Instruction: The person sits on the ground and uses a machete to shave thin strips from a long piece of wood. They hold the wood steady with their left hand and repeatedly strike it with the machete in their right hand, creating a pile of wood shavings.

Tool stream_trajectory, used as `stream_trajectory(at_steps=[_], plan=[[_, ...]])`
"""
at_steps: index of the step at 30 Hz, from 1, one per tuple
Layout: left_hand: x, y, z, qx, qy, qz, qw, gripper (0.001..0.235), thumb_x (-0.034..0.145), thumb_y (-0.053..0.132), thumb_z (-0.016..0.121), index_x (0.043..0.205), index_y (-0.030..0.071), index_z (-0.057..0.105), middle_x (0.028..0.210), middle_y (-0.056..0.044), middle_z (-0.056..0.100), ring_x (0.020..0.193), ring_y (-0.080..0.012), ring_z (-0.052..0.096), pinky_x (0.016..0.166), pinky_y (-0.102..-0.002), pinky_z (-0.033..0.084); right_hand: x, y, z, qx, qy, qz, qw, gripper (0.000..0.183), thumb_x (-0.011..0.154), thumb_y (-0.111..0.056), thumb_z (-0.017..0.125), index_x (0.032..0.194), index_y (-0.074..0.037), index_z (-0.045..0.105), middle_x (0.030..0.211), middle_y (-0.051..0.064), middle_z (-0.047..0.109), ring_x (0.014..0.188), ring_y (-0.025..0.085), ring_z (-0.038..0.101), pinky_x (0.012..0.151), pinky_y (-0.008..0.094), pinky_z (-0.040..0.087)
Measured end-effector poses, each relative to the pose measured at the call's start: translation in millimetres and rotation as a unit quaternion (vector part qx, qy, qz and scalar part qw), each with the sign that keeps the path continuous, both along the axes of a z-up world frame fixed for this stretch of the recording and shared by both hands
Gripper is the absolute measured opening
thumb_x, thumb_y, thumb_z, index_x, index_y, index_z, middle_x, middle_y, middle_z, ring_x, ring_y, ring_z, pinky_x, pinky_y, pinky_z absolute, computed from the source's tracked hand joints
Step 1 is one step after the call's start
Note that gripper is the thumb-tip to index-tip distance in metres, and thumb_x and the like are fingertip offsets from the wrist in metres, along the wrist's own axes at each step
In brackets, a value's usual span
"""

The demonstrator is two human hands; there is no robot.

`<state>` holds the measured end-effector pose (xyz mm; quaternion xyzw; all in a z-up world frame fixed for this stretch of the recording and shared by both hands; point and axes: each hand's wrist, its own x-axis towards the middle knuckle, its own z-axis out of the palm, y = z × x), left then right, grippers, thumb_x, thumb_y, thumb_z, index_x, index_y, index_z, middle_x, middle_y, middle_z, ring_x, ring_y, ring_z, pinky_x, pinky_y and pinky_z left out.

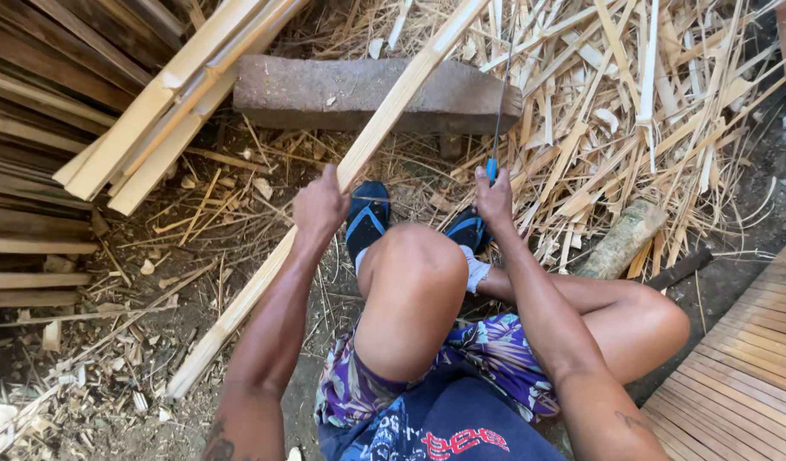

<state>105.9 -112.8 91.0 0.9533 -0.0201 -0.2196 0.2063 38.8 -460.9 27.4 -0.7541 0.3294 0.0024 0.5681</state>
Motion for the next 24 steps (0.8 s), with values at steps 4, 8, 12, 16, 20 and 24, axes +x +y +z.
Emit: stream_trajectory(at_steps=[4,8,12,16,20,24], plan=[[44.5,-45.0,6.6,-0.045,-0.063,-0.051,0.996,0.061,0.087,0.044,0.079,0.128,0.009,0.051,0.088,-0.017,0.073,0.073,-0.0355,0.070,0.063,-0.051,0.058,3.2,7.6,-8.5,0.016,-0.074,-0.018,0.997,0.033,0.107,-0.036,0.058,0.110,-0.007,0.041,0.066,0.001,0.051,0.048,0.011,0.052,0.040,0.029,0.044],[73.4,-45.9,-50.6,-0.438,0.022,-0.038,0.898,0.099,0.084,0.041,0.085,0.150,-0.004,0.027,0.101,-0.016,0.074,0.086,-0.0331,0.074,0.076,-0.046,0.059,1.3,-9.5,0.6,-0.090,-0.115,0.035,0.989,0.033,0.110,-0.039,0.052,0.118,-0.008,0.046,0.078,-0.001,0.056,0.059,0.012,0.059,0.048,0.029,0.052],[12.8,38.6,-92.0,-0.391,0.496,0.057,0.774,0.064,0.093,0.034,0.071,0.140,-0.003,0.049,0.101,-0.020,0.075,0.077,-0.0228,0.072,0.072,-0.036,0.062,4.7,-36.6,39.8,-0.281,-0.048,0.128,0.950,0.035,0.113,-0.039,0.045,0.118,-0.005,0.051,0.074,0.004,0.062,0.067,0.020,0.065,0.062,0.041,0.051],[-22.5,48.6,-77.4,-0.393,0.446,0.033,0.803,0.040,0.098,0.029,0.058,0.131,0.007,0.054,0.085,-0.009,0.069,0.068,-0.0157,0.069,0.065,-0.031,0.063,17.9,-14.8,73.7,-0.294,0.131,0.224,0.920,0.038,0.111,-0.043,0.041,0.119,-0.008,0.053,0.079,0.019,0.065,0.069,0.038,0.066,0.065,0.052,0.052],[-36.9,37.9,-42.7,-0.328,0.323,0.053,0.886,0.029,0.101,0.028,0.059,0.120,0.006,0.059,0.079,-0.009,0.062,0.062,-0.0179,0.058,0.054,-0.035,0.052,11.7,43.8,78.3,-0.344,0.128,0.405,0.837,0.051,0.101,-0.051,0.051,0.117,-0.004,0.050,0.089,0.026,0.070,0.076,0.048,0.068,0.068,0.059,0.051],[-49.4,39.8,-25.7,-0.201,0.182,0.017,0.962,0.035,0.099,0.034,0.069,0.100,-0.001,0.066,0.077,-0.013,0.068,0.067,-0.0232,0.064,0.059,-0.042,0.051,12.9,64.7,68.6,-0.349,0.050,0.545,0.761,0.051,0.097,-0.056,0.051,0.105,-0.007,0.056,0.095,0.023,0.071,0.085,0.045,0.070,0.070,0.057,0.054]])
